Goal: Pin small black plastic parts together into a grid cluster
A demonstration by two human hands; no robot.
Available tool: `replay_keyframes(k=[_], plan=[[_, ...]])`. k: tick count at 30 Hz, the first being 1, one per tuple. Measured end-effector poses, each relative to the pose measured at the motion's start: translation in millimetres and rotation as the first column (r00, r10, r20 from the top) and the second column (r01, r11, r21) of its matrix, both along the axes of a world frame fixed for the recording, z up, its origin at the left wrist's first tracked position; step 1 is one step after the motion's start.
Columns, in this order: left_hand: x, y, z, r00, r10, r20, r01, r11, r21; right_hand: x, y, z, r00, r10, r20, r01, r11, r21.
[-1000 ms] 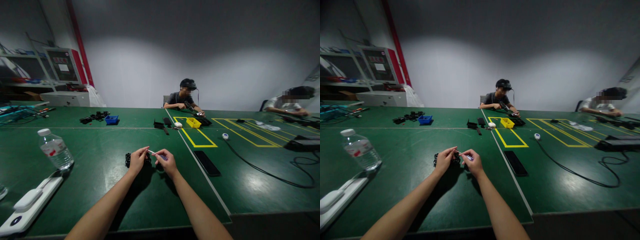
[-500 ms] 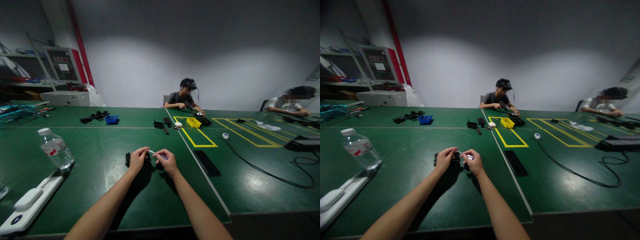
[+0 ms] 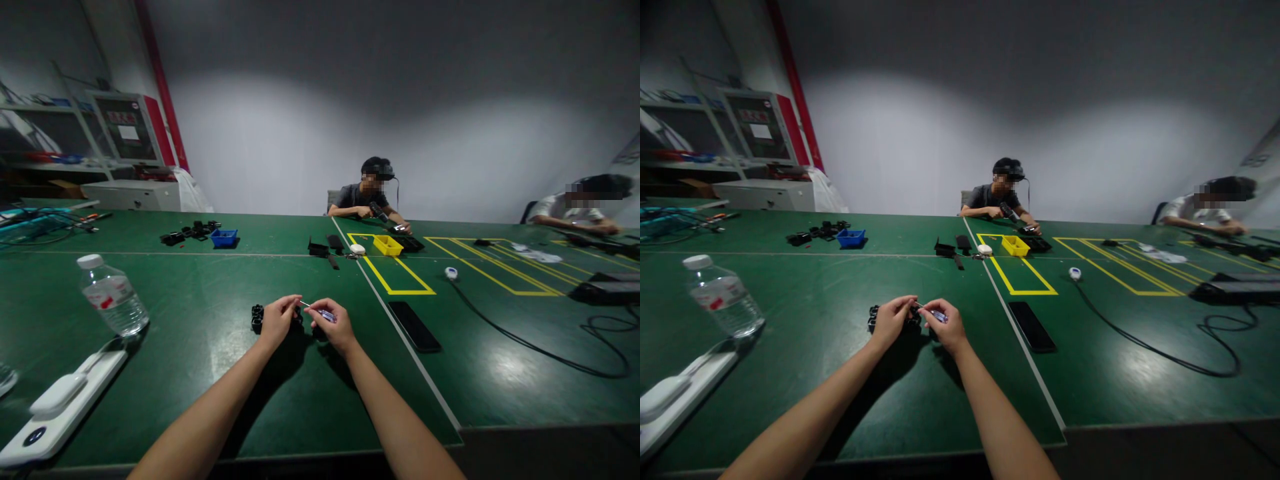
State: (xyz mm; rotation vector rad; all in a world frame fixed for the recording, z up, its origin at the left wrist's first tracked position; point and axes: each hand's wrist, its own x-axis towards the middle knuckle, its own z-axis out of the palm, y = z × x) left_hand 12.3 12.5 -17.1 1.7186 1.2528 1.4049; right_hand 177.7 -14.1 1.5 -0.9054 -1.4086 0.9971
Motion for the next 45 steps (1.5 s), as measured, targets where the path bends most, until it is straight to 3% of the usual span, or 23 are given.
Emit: replay_keyframes(k=[5,14,24,32,45], plan=[[0.0,-0.4,-0.4,1.0,-0.024,0.001,0.024,1.0,0.001,0.6,-1.7,1.9,1.0,-0.016,0.019,0.016,1.0,-0.006],[-1.2,-0.9,4.1,1.0,0.003,0.001,-0.003,1.0,0.01,2.6,0.7,-4.6,0.995,0.023,0.095,-0.033,0.995,0.098],[-1.3,-2.5,7.6,1.0,0.029,-0.004,-0.029,0.999,0.025,3.0,2.7,-7.3,0.993,0.118,0.017,-0.119,0.982,0.147],[-0.9,-3.0,7.2,1.0,0.022,-0.007,-0.022,0.999,0.025,3.5,4.7,-8.6,0.99,0.141,0.008,-0.141,0.983,0.116],[2.3,-4.7,4.4,0.999,-0.009,-0.049,0.011,0.999,0.04,-1.9,1.4,-4.5,0.997,0.067,-0.041,-0.067,0.998,0.0]])
